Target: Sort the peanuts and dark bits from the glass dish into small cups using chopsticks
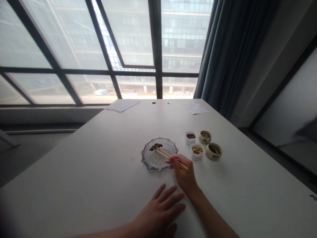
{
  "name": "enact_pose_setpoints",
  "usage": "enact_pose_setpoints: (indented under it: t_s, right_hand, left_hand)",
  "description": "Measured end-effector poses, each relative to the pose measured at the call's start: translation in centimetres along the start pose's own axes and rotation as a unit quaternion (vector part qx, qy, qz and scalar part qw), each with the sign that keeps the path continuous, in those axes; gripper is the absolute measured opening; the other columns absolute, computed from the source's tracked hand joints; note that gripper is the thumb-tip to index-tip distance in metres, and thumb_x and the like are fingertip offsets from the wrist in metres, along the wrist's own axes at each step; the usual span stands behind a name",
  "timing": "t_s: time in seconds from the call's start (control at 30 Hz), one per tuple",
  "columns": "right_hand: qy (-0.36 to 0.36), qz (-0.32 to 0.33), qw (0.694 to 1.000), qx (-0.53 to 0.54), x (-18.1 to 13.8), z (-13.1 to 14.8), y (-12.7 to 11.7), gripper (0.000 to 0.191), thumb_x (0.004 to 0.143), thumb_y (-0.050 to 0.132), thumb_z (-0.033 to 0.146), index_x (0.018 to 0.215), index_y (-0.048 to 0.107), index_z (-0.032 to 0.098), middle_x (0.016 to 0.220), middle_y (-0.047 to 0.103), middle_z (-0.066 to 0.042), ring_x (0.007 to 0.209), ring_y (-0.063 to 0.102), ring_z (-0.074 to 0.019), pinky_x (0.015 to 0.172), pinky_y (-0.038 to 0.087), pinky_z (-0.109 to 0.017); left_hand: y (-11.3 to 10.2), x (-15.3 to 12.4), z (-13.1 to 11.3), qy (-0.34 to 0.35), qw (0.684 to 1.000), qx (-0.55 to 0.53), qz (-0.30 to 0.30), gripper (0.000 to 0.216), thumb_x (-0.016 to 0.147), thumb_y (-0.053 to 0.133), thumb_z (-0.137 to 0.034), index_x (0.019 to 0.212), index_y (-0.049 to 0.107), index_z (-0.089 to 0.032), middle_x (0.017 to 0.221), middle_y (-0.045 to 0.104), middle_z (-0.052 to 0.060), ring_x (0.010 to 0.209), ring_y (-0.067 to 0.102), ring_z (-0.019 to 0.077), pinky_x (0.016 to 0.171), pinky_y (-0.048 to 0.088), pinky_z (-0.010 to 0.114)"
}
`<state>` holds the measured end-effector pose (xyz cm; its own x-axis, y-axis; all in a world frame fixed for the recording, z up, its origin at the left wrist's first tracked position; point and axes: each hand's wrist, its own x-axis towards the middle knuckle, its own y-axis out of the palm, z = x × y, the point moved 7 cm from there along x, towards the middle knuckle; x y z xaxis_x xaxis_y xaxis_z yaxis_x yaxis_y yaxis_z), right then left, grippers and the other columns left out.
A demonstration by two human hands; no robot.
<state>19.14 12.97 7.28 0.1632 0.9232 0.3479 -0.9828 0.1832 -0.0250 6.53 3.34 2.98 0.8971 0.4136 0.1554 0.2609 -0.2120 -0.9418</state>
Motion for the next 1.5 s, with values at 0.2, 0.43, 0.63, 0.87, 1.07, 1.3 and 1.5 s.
enact_pose_setpoints:
  t_s: [0.2,0.43,0.63,0.87,1.07,1.3,1.5]
  right_hand:
    - [-0.039,0.014,0.998,-0.043,-0.2,1.6,0.1,0.034,0.102,0.062,0.048,0.091,0.079,0.021,0.088,0.079,-0.008,0.080,0.077,-0.0224,0.069,0.066,-0.031]
    - [-0.030,-0.005,0.996,-0.078,-0.2,1.9,-1.1,0.033,0.101,0.063,0.048,0.089,0.076,0.019,0.084,0.080,-0.008,0.069,0.074,-0.0214,0.065,0.062,-0.031]
    - [-0.020,0.002,0.997,-0.073,-0.2,1.2,-1.7,0.034,0.102,0.062,0.047,0.090,0.077,0.020,0.083,0.080,-0.007,0.072,0.076,-0.0221,0.064,0.062,-0.031]
    - [-0.020,-0.025,0.997,-0.064,-0.3,1.0,-1.9,0.039,0.102,0.060,0.051,0.090,0.078,0.018,0.081,0.080,-0.008,0.071,0.076,-0.0225,0.061,0.062,-0.031]
    - [-0.022,-0.076,0.996,-0.051,-0.1,1.7,-3.1,0.042,0.098,0.065,0.056,0.088,0.081,0.018,0.080,0.082,-0.009,0.065,0.076,-0.0232,0.061,0.064,-0.033]
    - [-0.062,-0.262,0.963,-0.029,0.5,3.8,-9.3,0.040,0.094,0.071,0.054,0.090,0.079,0.015,0.083,0.082,-0.010,0.070,0.080,-0.0238,0.068,0.067,-0.033]
    - [-0.055,-0.350,0.933,-0.061,1.1,3.4,-14.4,0.053,0.089,0.071,0.065,0.085,0.077,0.012,0.073,0.078,-0.011,0.059,0.076,-0.0233,0.060,0.065,-0.036]
  left_hand:
    - [0.0,0.0,0.0,0.001,1.000,0.001,0.000,0.048,0.107,0.051,-0.046,0.151,0.048,-0.028,0.165,0.041,0.001,0.154,0.031,0.0331,0.124,0.021,0.065]
    - [0.1,-0.1,0.0,0.003,1.000,-0.011,-0.003,0.049,0.104,0.057,-0.042,0.150,0.048,-0.028,0.164,0.043,0.002,0.153,0.032,0.0341,0.125,0.019,0.066]
    - [0.3,0.0,0.1,-0.003,1.000,-0.013,-0.007,0.048,0.104,0.058,-0.041,0.149,0.048,-0.028,0.164,0.043,0.001,0.153,0.032,0.0337,0.125,0.019,0.065]
    - [0.2,-0.1,0.1,-0.001,1.000,-0.011,-0.009,0.047,0.105,0.056,-0.041,0.149,0.048,-0.027,0.164,0.043,0.002,0.153,0.032,0.0335,0.125,0.019,0.064]
    - [0.0,-0.1,0.1,-0.004,1.000,-0.014,0.000,0.048,0.105,0.056,-0.042,0.149,0.048,-0.028,0.164,0.043,0.002,0.153,0.032,0.0345,0.124,0.020,0.066]
    - [-0.2,-0.1,0.0,-0.002,1.000,-0.013,0.001,0.048,0.103,0.059,-0.040,0.148,0.049,-0.028,0.164,0.044,0.002,0.153,0.033,0.0346,0.125,0.020,0.065]
    - [-0.2,0.0,-0.1,0.000,1.000,-0.004,0.000,0.049,0.100,0.062,-0.038,0.147,0.050,-0.027,0.163,0.045,0.002,0.153,0.034,0.0345,0.125,0.020,0.063]
